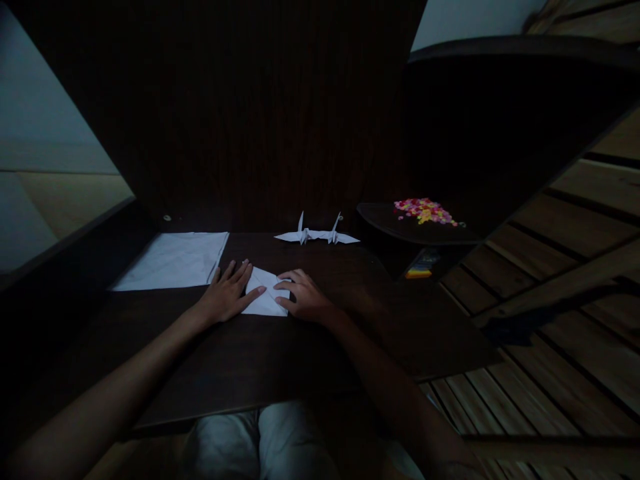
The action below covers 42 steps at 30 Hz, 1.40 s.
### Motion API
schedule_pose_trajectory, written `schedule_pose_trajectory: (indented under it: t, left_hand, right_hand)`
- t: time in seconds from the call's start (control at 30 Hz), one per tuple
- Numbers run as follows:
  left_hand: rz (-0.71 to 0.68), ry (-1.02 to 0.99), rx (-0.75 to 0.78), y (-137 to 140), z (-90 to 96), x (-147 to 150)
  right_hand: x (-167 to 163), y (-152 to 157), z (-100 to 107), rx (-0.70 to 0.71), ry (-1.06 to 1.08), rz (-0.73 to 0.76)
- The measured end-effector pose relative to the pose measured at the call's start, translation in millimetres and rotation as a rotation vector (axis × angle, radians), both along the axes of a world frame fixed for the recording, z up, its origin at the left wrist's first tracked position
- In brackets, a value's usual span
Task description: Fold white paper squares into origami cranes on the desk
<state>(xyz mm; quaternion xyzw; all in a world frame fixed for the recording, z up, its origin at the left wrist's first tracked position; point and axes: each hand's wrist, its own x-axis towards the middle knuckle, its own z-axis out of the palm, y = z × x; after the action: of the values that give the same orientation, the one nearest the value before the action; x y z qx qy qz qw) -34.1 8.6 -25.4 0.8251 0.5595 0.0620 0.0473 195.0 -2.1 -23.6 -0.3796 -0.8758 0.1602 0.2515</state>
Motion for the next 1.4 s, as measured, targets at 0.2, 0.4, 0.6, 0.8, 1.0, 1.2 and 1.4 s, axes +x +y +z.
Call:
schedule_pose_trajectory:
  t: [0.2,0.4,0.6,0.8,1.0,1.2,1.4]
  left_hand:
    - [0.013,0.000,-0.014,-1.5,3.8,0.1]
    - [-0.072,-0.024,-0.016,-0.6,1.3,-1.0]
    - [-0.188,-0.056,-0.017,0.2,-2.5,-0.2]
    - [-0.319,-0.096,0.011,-2.6,-1.3,1.1]
    - [-0.299,-0.130,0.044,-2.8,-2.1,2.8]
    - [-0.196,-0.213,0.170,-3.8,6.0,7.0]
    - [-0.173,-0.298,0.271,-7.1,17.5,11.7]
  right_hand:
    - [-0.7,0.5,-3.2,-0.029,-0.004,-0.031]
    - [-2.6,-0.9,0.1,-0.116,0.076,-0.069]
    - [-3.4,2.3,2.2,-0.169,0.248,-0.110]
    - [-3.3,2.2,4.4,-0.239,0.310,-0.111]
    - [-4.1,1.0,8.2,-0.263,0.339,-0.115]
    - [-4.2,2.6,5.1,-0.311,0.409,-0.135]
    - [-3.4,1.3,6.5,-0.268,0.401,-0.130]
